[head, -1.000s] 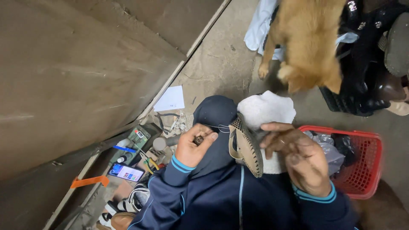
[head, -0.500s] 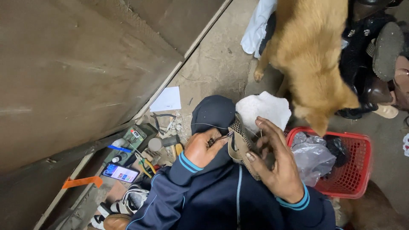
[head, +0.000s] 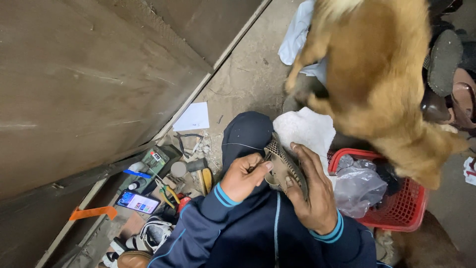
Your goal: Hand-sewing a shoe sole to the upper part of the shoe using a needle and thread in a repair shop.
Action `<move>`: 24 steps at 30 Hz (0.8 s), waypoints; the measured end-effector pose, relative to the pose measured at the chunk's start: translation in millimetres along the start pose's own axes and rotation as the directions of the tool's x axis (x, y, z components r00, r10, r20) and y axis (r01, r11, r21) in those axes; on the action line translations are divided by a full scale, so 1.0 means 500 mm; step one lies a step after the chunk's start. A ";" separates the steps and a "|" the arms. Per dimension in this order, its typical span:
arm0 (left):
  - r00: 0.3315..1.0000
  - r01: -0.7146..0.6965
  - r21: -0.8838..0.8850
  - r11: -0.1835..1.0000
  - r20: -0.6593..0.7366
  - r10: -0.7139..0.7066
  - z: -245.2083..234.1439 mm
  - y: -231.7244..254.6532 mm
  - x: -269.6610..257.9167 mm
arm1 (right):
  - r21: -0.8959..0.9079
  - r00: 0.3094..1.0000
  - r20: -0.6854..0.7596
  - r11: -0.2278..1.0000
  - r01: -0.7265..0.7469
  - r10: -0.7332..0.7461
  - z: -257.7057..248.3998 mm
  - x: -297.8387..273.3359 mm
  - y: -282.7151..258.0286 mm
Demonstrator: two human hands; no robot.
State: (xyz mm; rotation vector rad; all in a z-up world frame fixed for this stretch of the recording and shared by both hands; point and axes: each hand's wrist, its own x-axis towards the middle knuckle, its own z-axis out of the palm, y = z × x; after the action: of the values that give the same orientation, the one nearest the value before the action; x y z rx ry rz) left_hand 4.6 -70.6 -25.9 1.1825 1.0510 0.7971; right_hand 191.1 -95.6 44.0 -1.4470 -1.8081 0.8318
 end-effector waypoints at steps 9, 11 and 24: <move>0.964 0.043 0.472 0.880 -0.250 0.087 0.015 0.029 -0.023 | -0.200 0.970 0.115 0.961 -0.189 0.215 -0.039 -0.011 0.024; 0.970 0.093 0.561 0.822 -0.238 0.053 0.004 -0.021 -0.009 | -0.278 0.954 0.165 0.939 -0.200 0.252 -0.051 -0.029 0.057; 0.993 0.002 0.649 0.761 -0.091 0.076 0.048 -0.023 0.017 | -0.309 0.961 -0.015 0.913 -0.266 0.275 -0.060 -0.055 0.064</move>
State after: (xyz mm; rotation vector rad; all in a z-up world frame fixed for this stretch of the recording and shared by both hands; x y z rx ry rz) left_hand 29.4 -73.5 -37.9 1.7665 1.4696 0.5338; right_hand 237.6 -114.8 32.3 -1.9297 -1.8449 0.7258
